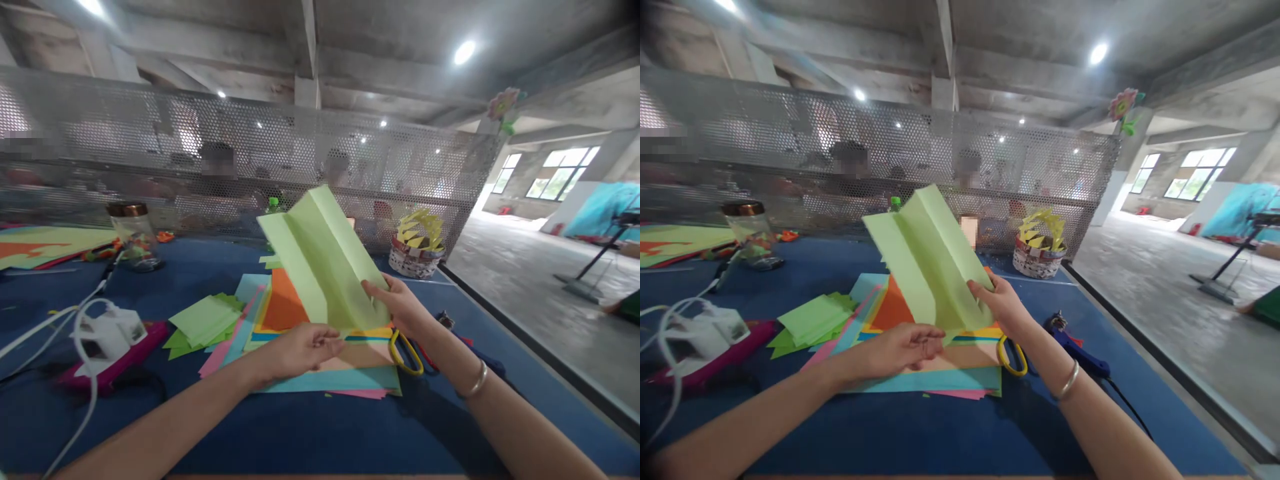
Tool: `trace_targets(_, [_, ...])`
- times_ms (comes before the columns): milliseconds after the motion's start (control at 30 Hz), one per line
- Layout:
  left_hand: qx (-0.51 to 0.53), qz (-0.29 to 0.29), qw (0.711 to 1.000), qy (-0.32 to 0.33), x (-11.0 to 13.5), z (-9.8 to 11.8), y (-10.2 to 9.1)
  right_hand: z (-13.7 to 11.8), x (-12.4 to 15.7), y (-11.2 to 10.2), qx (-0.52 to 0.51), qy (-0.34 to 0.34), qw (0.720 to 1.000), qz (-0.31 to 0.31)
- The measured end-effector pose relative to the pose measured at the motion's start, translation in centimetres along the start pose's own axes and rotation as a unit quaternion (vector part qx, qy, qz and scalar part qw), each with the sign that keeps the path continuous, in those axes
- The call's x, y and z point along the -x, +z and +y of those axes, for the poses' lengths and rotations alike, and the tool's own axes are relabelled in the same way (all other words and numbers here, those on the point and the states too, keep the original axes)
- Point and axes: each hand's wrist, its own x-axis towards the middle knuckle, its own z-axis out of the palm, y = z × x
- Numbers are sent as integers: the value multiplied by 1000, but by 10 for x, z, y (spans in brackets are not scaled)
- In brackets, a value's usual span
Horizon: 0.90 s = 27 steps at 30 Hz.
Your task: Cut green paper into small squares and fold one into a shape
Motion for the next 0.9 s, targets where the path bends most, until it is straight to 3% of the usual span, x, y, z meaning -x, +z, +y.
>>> trace_targets(133, [155, -49, 985, -61, -18, 0, -3, 7, 2, 7, -122, 41, 991, 16])
trace_targets(233, [201, -86, 972, -84, -21, -3, -2, 9, 4, 7, -182, 62, 981, 20])
trace_targets(300, [210, -149, 962, -95, -20, -8, 1, 9, 5, 7, -210, 71, 975, 24])
trace_targets(433, [239, -265, 932, -73, -14, -17, 13, 9, 7, 10, -252, 82, 964, 28])
trace_targets(567, [283, -290, 913, -50, -11, -21, 23, 2, 10, 12, -284, 86, 955, 26])
trace_targets(667, [300, -262, 917, -13, -11, -20, 22, -2, 14, 11, -331, 85, 940, 2])
trace_targets(767, [320, -129, 938, 39, -18, -20, 9, -1, 17, 10, -347, 81, 934, -40])
trace_targets(833, [361, -45, 929, 68, -24, -21, -4, 4, 18, 12, -327, 73, 940, -58])
trace_targets(900, [407, 28, 911, 54, -27, -21, -19, 11, 18, 15, -288, 63, 953, -64])
